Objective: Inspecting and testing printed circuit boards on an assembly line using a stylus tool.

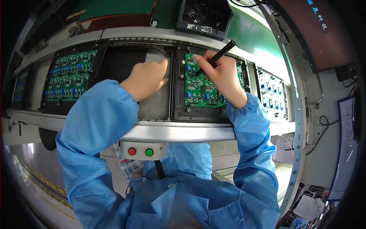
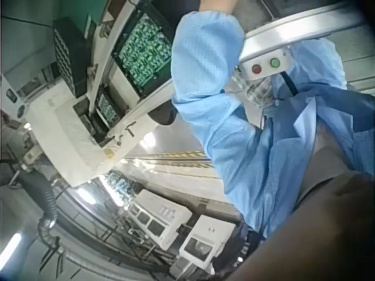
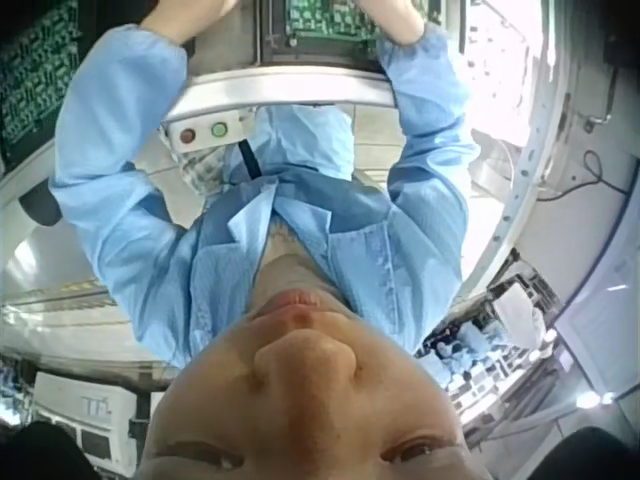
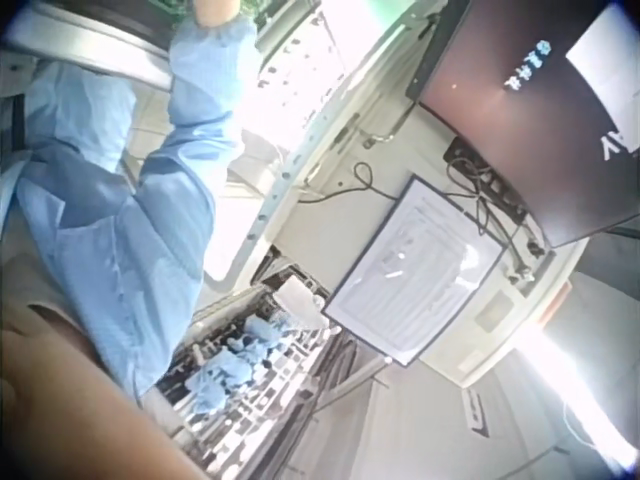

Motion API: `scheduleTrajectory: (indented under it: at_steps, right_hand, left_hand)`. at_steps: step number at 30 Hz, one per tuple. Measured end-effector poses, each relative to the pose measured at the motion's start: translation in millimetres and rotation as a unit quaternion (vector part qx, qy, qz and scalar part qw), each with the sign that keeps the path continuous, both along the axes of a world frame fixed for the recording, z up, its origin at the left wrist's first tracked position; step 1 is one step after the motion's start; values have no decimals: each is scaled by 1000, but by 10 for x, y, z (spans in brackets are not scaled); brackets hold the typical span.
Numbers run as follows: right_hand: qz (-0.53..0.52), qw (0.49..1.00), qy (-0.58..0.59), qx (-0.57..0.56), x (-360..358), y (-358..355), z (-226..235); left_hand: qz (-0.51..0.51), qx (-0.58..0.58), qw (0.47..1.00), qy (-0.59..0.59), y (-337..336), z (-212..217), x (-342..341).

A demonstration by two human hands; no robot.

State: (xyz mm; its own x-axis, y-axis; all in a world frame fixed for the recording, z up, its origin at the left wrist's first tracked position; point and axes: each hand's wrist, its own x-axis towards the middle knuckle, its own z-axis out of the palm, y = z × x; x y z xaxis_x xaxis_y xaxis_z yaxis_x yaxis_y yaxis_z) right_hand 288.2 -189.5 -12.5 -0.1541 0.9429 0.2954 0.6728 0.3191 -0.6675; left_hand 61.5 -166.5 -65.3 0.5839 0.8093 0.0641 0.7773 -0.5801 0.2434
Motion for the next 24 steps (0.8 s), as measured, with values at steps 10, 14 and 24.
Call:
scheduleTrajectory:
  at_steps: [10,14,24]
  right_hand:
    - [20,999,33,7,-172,-135,-74]
    - [106,991,-78,15,-304,-236,-121]
    - [-27,999,22,17,49,-268,-151]
  left_hand:
    - [-66,152,970,179,21,-569,112]
    - [-62,123,981,137,33,-600,66]
    - [-20,-51,994,-90,134,-525,121]
